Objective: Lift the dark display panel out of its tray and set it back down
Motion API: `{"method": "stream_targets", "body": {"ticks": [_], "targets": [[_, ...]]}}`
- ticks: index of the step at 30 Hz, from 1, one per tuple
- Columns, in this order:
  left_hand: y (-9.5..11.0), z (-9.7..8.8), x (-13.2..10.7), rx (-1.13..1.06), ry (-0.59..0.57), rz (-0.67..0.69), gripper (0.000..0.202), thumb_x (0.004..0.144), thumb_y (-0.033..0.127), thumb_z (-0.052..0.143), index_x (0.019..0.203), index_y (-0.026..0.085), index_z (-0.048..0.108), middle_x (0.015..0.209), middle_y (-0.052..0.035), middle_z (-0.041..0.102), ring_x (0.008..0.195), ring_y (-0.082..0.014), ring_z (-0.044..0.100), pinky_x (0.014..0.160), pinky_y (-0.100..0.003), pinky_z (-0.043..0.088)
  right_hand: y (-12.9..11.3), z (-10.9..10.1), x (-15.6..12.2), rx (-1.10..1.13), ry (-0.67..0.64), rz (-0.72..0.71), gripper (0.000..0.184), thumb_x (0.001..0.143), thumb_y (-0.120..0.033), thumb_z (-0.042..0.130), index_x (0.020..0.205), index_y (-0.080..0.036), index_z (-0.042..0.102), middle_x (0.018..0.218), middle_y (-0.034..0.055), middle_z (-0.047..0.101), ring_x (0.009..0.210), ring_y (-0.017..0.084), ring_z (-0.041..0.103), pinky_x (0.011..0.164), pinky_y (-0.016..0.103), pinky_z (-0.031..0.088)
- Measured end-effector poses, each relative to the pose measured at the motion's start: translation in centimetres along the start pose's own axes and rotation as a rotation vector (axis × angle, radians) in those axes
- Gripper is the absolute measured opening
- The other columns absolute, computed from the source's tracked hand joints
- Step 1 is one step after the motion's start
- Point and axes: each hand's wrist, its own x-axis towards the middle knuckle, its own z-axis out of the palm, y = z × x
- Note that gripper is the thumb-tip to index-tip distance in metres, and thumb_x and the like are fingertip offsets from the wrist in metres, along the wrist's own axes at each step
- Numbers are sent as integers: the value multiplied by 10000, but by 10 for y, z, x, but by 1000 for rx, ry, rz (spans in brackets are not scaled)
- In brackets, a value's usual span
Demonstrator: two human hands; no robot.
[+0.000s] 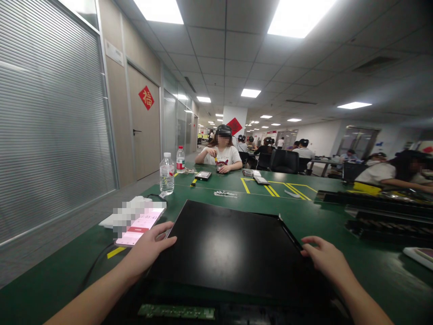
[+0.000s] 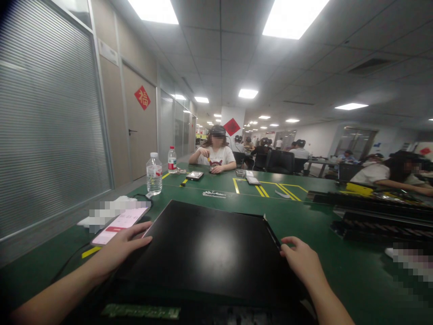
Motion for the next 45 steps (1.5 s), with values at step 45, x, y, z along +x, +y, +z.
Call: {"method": "stream_targets", "body": {"ticks": [45], "targets": [[-33, -9, 22, 690, -2, 171, 328, 580, 267, 577, 890, 165, 611, 1263, -107, 491, 1208, -264, 410, 1010, -353, 290, -4, 4, -2, 70, -21, 34, 339, 667, -353, 457, 915, -174, 602, 717, 48, 703, 475, 138, 556, 493, 250, 426]]}}
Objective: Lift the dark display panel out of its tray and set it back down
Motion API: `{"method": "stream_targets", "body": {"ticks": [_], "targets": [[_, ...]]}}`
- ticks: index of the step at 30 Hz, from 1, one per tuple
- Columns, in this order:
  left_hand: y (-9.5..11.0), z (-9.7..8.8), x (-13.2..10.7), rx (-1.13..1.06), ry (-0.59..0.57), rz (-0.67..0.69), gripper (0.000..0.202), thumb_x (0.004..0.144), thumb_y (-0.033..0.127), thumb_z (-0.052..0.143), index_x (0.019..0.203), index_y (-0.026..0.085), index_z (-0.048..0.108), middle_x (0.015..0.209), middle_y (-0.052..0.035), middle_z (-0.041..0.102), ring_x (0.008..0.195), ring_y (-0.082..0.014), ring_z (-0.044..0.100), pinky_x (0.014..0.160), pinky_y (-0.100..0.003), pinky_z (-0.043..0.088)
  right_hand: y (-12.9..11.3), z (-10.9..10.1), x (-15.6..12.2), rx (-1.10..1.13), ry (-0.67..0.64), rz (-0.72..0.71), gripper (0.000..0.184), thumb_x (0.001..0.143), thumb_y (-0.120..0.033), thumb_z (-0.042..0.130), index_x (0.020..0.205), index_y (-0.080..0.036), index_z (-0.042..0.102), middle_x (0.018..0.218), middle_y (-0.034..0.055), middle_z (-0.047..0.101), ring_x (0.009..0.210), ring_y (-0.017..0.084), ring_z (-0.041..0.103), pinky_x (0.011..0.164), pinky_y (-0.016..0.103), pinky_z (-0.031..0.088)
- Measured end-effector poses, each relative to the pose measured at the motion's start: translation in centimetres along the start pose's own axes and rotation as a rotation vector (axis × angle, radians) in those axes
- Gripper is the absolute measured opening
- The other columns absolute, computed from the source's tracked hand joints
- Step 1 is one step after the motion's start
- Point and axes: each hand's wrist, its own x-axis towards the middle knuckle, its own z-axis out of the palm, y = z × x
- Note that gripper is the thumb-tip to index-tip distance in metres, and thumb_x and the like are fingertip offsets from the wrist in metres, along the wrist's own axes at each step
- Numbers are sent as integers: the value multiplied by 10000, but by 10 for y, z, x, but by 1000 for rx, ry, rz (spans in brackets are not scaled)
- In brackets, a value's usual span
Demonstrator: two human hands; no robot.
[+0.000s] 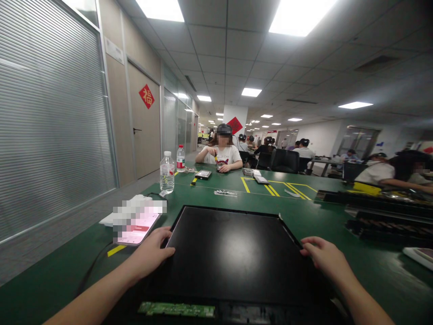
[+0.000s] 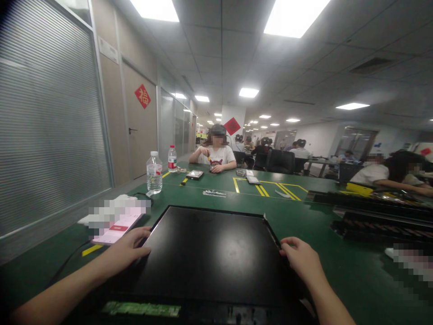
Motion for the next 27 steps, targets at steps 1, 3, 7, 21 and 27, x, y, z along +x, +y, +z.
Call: {"method": "stream_targets", "body": {"ticks": [1, 3, 7, 21, 27], "targets": [[1, 0, 0, 6, -2, -4, 330, 579, 265, 573, 891, 164, 605, 1271, -108, 482, 1210, -263, 407, 1010, -350, 290, 0, 0, 0, -2, -4, -4, 338, 667, -356, 457, 913, -175, 603, 718, 47, 703, 474, 136, 555, 491, 248, 423], [0, 0, 0, 14, -11, -13, 336, 581, 260, 563, 900, 158, 592, 1292, -111, 459, 1216, -260, 402, 1008, -342, 292, 2, 0, 2, -4, -13, -7, 337, 670, -360, 455, 912, -177, 602, 723, 45, 703, 478, 134, 556, 489, 245, 419], [1, 0, -1, 33, -24, -24, 335, 591, 255, 552, 911, 161, 577, 1302, -106, 445, 1219, -253, 398, 1004, -338, 299, 5, 1, 4, -5, -11, -5, 331, 677, -365, 449, 906, -181, 602, 725, 44, 703, 491, 135, 563, 494, 242, 422], [17, -9, -15, 214, -57, 218, 462, 689, 335, 541, 1130, 197, 529, 1310, -98, 420, 1203, -280, 390, 1022, -400, 273, 6, 0, 2, -59, 7, -49, 316, 683, -361, 440, 890, -197, 614, 726, 31, 699, 599, 174, 595, 568, 269, 423], [22, -21, -24, 217, -224, 318, 551, 661, 405, 605, 1190, 287, 509, 1374, -56, 367, 1248, -283, 337, 1040, -408, 253, 7, 0, 6, -80, 11, -43, 313, 681, -356, 438, 891, -202, 611, 724, 26, 698, 595, 176, 591, 567, 274, 414]]}}
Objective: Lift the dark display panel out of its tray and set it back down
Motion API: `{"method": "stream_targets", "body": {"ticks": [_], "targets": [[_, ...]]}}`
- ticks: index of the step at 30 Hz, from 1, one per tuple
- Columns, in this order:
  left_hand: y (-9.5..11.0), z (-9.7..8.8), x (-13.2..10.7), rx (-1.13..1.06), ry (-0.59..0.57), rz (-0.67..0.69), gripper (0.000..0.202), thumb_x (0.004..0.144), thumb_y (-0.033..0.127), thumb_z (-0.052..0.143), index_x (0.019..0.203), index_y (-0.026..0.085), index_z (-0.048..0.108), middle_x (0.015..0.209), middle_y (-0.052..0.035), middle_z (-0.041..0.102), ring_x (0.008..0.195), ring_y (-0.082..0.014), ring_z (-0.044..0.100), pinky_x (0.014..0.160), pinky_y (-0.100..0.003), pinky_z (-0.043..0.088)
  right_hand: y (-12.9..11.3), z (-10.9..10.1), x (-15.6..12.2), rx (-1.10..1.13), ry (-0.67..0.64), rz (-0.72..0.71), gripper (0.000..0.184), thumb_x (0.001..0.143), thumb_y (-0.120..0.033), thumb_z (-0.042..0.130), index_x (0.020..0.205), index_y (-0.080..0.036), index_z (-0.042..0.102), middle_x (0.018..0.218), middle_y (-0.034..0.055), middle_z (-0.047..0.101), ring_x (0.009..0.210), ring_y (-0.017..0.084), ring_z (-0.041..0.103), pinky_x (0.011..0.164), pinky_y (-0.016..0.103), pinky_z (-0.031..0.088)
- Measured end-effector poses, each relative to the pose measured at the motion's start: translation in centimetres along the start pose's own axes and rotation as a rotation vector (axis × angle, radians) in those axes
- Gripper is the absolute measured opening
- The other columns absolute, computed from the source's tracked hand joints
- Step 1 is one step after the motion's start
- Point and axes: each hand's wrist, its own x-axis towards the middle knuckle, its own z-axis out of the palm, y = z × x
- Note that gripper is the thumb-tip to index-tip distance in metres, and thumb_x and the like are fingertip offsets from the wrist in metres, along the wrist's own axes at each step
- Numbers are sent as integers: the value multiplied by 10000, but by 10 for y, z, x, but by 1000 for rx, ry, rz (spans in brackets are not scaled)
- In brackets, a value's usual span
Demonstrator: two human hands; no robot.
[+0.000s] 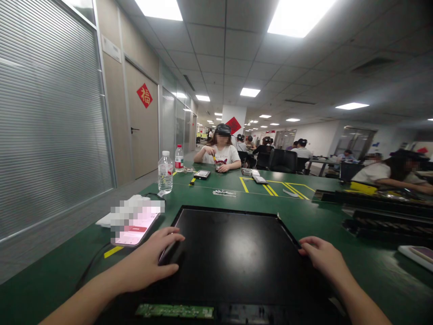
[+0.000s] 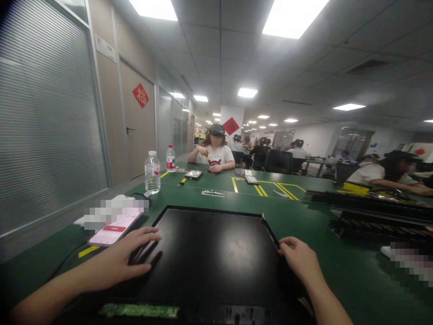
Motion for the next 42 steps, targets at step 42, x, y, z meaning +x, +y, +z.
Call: {"method": "stream_targets", "body": {"ticks": [42], "targets": [[36, -24, -11, 9, -281, 138, 582, 557, 150, 641, 1091, 358, 540, 1396, 36, 341, 1249, -242, 348, 1047, -344, 231, -12, -22, -14, 25, 6, 13, 297, 671, -335, 428, 856, -203, 619, 695, 29, 694, 591, 174, 597, 564, 264, 420]]}}
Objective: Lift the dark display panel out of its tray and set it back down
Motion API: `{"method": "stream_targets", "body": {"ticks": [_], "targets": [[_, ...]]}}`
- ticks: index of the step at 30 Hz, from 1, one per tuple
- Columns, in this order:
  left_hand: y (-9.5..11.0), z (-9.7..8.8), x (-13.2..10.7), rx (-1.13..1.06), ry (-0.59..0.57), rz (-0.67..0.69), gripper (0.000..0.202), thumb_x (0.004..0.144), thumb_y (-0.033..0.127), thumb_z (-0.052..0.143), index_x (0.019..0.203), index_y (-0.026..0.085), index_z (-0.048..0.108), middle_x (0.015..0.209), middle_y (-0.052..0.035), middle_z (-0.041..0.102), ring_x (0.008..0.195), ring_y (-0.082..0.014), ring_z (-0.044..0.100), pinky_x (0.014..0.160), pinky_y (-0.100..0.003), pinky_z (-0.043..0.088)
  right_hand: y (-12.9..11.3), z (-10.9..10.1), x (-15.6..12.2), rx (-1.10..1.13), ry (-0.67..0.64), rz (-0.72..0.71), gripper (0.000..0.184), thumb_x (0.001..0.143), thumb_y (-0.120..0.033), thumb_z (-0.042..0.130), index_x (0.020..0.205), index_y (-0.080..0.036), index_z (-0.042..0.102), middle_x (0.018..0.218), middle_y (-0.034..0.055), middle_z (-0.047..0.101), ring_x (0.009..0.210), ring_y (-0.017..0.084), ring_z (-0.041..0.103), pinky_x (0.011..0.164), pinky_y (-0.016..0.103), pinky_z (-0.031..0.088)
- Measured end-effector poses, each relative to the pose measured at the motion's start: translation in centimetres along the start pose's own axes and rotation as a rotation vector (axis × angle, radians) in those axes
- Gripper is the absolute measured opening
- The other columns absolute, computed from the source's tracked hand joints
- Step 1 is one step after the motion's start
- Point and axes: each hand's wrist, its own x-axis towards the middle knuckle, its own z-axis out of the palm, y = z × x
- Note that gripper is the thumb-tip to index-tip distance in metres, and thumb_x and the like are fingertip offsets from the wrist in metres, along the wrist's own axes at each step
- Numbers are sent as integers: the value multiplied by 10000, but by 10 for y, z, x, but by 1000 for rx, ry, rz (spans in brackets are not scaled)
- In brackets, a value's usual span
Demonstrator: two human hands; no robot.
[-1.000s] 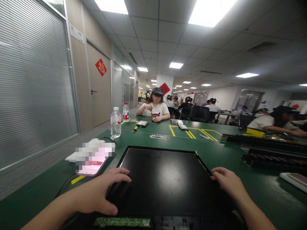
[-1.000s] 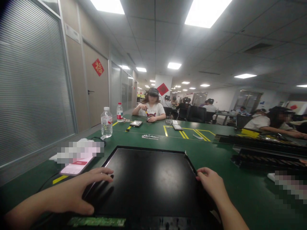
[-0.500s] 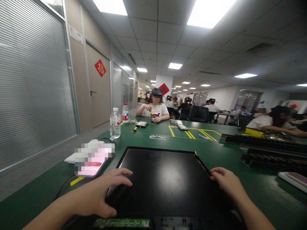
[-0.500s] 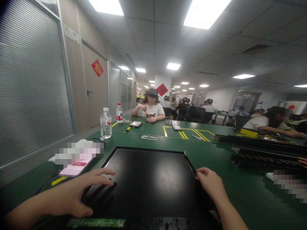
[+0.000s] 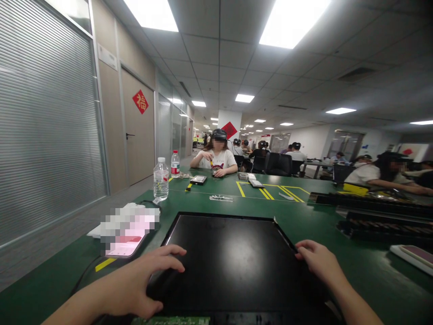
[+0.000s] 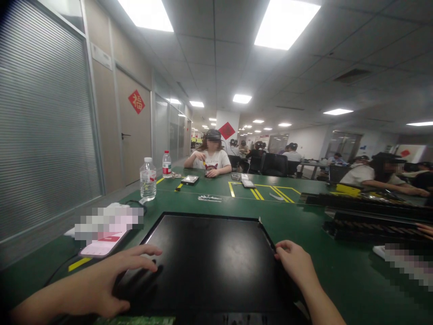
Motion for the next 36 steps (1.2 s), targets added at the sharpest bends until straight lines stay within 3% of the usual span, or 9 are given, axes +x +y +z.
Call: {"method": "stream_targets", "body": {"ticks": [6, 9, 12, 15, 20, 28, 36], "targets": [[0, -2, -1, -11, 28, 12, 602, 534, 137, 658, 1088, 347, 548, 1397, 28, 345, 1248, -255, 349, 1045, -354, 237, 2, -3, 1, 10, 7, -18, 298, 673, -344, 429, 858, -204, 615, 692, 20, 692, 598, 171, 594, 589, 268, 417], [-7, -1, -1, -34, 53, -16, 608, 571, 251, 689, 1147, 343, 516, 1419, 2, 312, 1262, -271, 326, 1038, -371, 254, 3, -4, 2, 27, 3, -26, 312, 677, -352, 426, 871, -201, 617, 698, 21, 693, 610, 170, 595, 580, 263, 415], [-16, 2, 4, -15, 177, -101, 568, 685, 402, 598, 1229, 327, 454, 1442, -38, 268, 1278, -275, 300, 1030, -403, 266, 5, -8, 3, 23, 25, -39, 322, 676, -355, 426, 877, -202, 625, 688, 16, 693, 618, 172, 597, 575, 262, 411], [-28, 6, 12, 44, 348, -223, 516, 750, 422, 496, 1228, 226, 488, 1377, -113, 387, 1248, -298, 349, 1029, -450, 252, 9, -12, 5, -28, 77, -53, 326, 676, -350, 420, 870, -208, 640, 677, 15, 690, 633, 180, 602, 579, 269, 409], [-34, 8, 17, -31, 431, -318, 502, 731, 344, 504, 1191, 147, 532, 1263, -129, 534, 1171, -287, 461, 1011, -408, 298, 18, -13, 12, -100, 106, -61, 294, 652, -355, 457, 825, -228, 658, 807, 32, 693, 754, 206, 613, 638, 282, 423], [-26, 2, 12, -140, 448, -253, 479, 696, 183, 473, 1166, 218, 562, 1224, -57, 580, 1119, -260, 516, 971, -350, 343, 15, -5, 9, -143, 24, -98, 299, 631, -264, 453, 865, -223, 635, 795, 23, 680, 722, 186, 606, 630, 273, 415], [-28, -3, 9, -335, 492, -296, 480, 641, 113, 470, 1082, 252, 600, 1139, -36, 634, 1095, -264, 527, 967, -390, 327, 15, -6, 5, -137, 28, -113, 329, 605, -199, 457, 882, -242, 629, 780, 9, 677, 717, 170, 610, 617, 252, 409]]}}
